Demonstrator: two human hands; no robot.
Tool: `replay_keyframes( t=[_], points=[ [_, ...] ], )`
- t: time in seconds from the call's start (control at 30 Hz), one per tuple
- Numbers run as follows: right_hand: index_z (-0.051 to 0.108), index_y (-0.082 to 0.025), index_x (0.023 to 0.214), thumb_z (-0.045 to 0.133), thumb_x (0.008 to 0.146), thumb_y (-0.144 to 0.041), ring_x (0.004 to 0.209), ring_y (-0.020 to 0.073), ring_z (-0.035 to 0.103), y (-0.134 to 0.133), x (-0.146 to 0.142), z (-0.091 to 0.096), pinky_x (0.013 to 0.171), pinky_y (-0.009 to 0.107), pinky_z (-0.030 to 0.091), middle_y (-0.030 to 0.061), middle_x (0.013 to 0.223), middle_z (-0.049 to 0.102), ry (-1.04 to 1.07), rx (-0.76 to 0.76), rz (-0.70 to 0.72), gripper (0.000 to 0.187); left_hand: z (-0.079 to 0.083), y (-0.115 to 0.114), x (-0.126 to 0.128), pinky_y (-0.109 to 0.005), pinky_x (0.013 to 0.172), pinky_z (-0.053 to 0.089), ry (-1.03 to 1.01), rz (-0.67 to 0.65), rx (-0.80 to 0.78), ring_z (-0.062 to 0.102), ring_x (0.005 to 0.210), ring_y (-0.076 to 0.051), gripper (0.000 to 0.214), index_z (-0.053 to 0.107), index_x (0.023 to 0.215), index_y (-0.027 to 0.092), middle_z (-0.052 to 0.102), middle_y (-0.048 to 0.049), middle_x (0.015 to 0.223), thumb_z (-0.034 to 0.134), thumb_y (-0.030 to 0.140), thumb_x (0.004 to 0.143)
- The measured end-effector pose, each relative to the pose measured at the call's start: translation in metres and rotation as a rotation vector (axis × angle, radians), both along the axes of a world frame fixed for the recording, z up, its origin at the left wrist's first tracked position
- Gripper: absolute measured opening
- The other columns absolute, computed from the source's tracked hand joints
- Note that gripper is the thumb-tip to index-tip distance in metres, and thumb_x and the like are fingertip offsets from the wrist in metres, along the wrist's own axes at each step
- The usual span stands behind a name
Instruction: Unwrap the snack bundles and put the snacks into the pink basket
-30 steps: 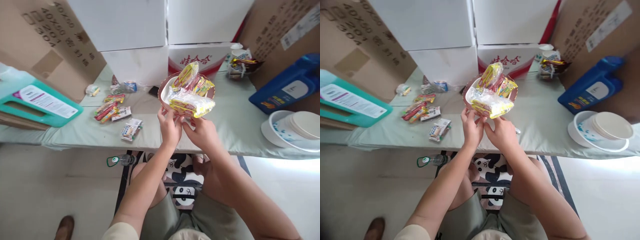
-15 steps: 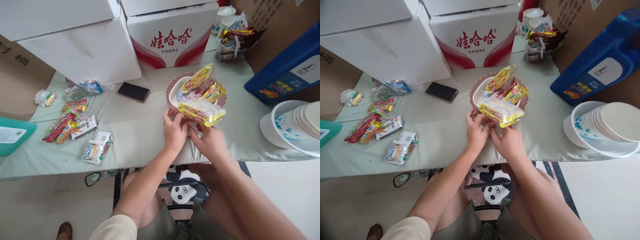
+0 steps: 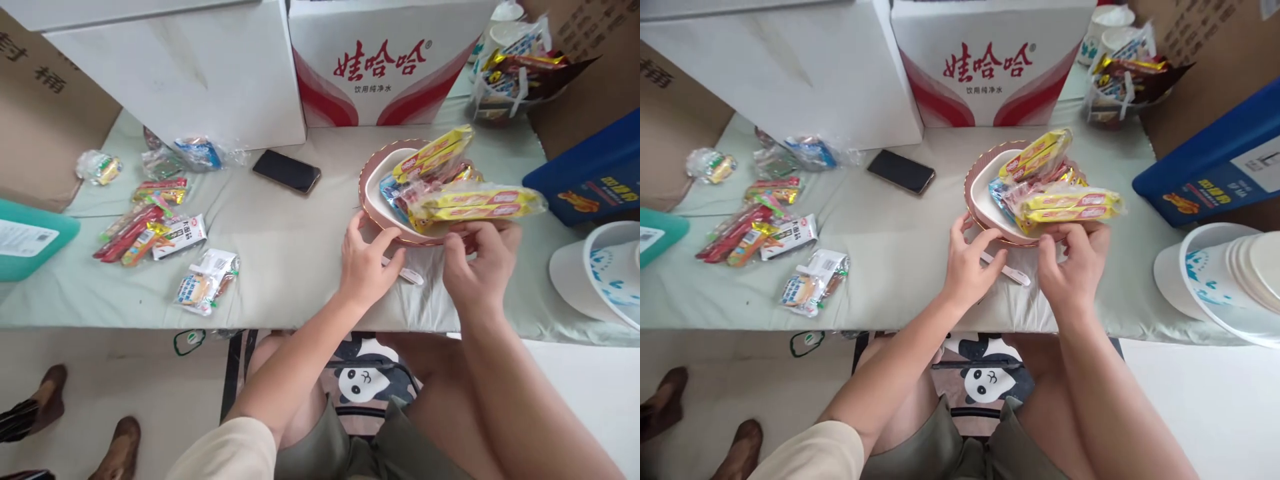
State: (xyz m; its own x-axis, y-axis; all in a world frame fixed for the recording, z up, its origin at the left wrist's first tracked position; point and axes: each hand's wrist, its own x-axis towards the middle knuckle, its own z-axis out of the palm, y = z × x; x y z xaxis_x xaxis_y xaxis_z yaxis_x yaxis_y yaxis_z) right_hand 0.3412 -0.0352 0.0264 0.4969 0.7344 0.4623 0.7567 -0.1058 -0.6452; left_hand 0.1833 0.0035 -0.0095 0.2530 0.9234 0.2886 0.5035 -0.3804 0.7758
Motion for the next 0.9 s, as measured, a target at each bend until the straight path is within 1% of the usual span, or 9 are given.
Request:
replay_keyframes(
  t=[0.07, 0.17, 0.23, 0.33, 0.43, 0.6, 0.73, 0.83, 0.9],
  points=[
    [0.055, -0.028, 0.075, 0.057, 0.081, -0.034, 0.079, 0.0263, 0.057, 0.005, 0.002, -0.002, 0.070, 0.043, 0.052, 0.0051, 0.077, 0.052, 0.035, 0.044, -0.014, 0.009, 0.000, -0.001, -0.003, -0.060, 0.112, 0.050, -0.002, -0.007, 0.011, 0.049, 0.144, -0.038, 0.028, 0.072, 0.118, 0.027, 0.037, -0.0168, 0.155, 0.074, 0.029, 0.090],
    [0.044, -0.031, 0.080, 0.062, 0.076, -0.033, 0.063, 0.0226, 0.053, 0.008, 0.012, -0.009, 0.063, 0.044, 0.048, 0.0029, 0.079, 0.050, 0.221, 0.273, -0.077, 0.018, 0.000, -0.001, -0.009, -0.057, 0.113, 0.050, -0.022, -0.017, 0.035, 0.051, 0.141, -0.036, 0.028, 0.072, 0.118, 0.027, 0.037, -0.0160, 0.154, 0.074, 0.030, 0.090],
    [0.044, -0.033, 0.090, 0.063, 0.074, -0.032, 0.062, 0.0242, 0.055, 0.008, 0.020, -0.015, 0.061, 0.046, 0.048, 0.0025, 0.080, 0.050, 0.347, 0.398, -0.119, 0.025, 0.000, -0.001, -0.012, -0.055, 0.113, 0.050, -0.041, -0.015, 0.056, 0.053, 0.138, -0.033, 0.031, 0.071, 0.120, 0.028, 0.038, -0.0158, 0.154, 0.074, 0.029, 0.089],
    [0.052, -0.036, 0.106, 0.057, 0.077, -0.035, 0.069, 0.0276, 0.062, 0.007, 0.027, -0.021, 0.065, 0.048, 0.051, 0.0050, 0.086, 0.057, 0.402, 0.323, -0.108, 0.029, 0.001, 0.001, -0.016, -0.053, 0.112, 0.051, -0.054, -0.007, 0.058, 0.056, 0.134, -0.031, 0.039, 0.067, 0.124, 0.029, 0.042, -0.0153, 0.150, 0.076, 0.028, 0.087],
    [0.058, -0.033, 0.105, 0.054, 0.080, -0.036, 0.070, 0.0256, 0.061, 0.007, 0.027, -0.023, 0.064, 0.045, 0.049, 0.0086, 0.098, 0.062, 0.401, 0.262, -0.089, 0.025, 0.002, 0.006, -0.021, -0.050, 0.113, 0.051, -0.062, -0.010, 0.032, 0.056, 0.134, -0.030, 0.043, 0.062, 0.127, 0.028, 0.051, -0.0146, 0.144, 0.075, 0.027, 0.086],
    [0.053, -0.031, 0.112, 0.056, 0.081, -0.039, 0.073, 0.0236, 0.061, 0.008, 0.023, -0.026, 0.063, 0.040, 0.048, 0.0081, 0.103, 0.062, 0.521, 0.214, -0.073, 0.032, 0.008, 0.024, -0.025, -0.041, 0.110, 0.051, -0.120, 0.028, 0.058, 0.063, 0.123, -0.023, 0.037, 0.063, 0.125, 0.023, 0.062, -0.0121, 0.127, 0.070, 0.026, 0.088],
    [0.048, -0.030, 0.114, 0.058, 0.082, -0.047, 0.071, 0.0207, 0.060, 0.012, 0.021, -0.028, 0.061, 0.037, 0.051, 0.0083, 0.103, 0.061, 0.547, 0.187, -0.093, 0.038, 0.026, 0.038, -0.020, -0.034, 0.084, 0.055, -0.045, 0.126, -0.072, 0.067, 0.088, -0.019, 0.013, 0.070, 0.103, 0.026, 0.067, -0.0047, 0.096, 0.068, 0.034, 0.092],
    [0.046, -0.027, 0.112, 0.061, 0.082, -0.047, 0.072, 0.0187, 0.062, 0.015, 0.020, -0.030, 0.065, 0.035, 0.054, 0.0061, 0.099, 0.061, 0.582, 0.224, -0.088, 0.039, 0.045, 0.048, -0.013, -0.036, 0.074, 0.052, 0.112, 0.191, -0.204, 0.063, 0.069, -0.022, 0.027, 0.068, 0.082, 0.025, 0.059, -0.0014, 0.067, 0.064, 0.049, 0.094],
    [0.046, -0.025, 0.113, 0.060, 0.084, -0.047, 0.076, 0.0178, 0.064, 0.016, 0.022, -0.032, 0.070, 0.034, 0.056, 0.0051, 0.099, 0.061, 0.578, 0.219, -0.052, 0.039, 0.055, 0.057, -0.006, -0.042, 0.081, 0.053, 0.235, 0.242, -0.226, 0.067, 0.075, -0.028, 0.036, 0.064, 0.071, 0.025, 0.057, -0.0041, 0.062, 0.067, 0.054, 0.090]
  ],
)
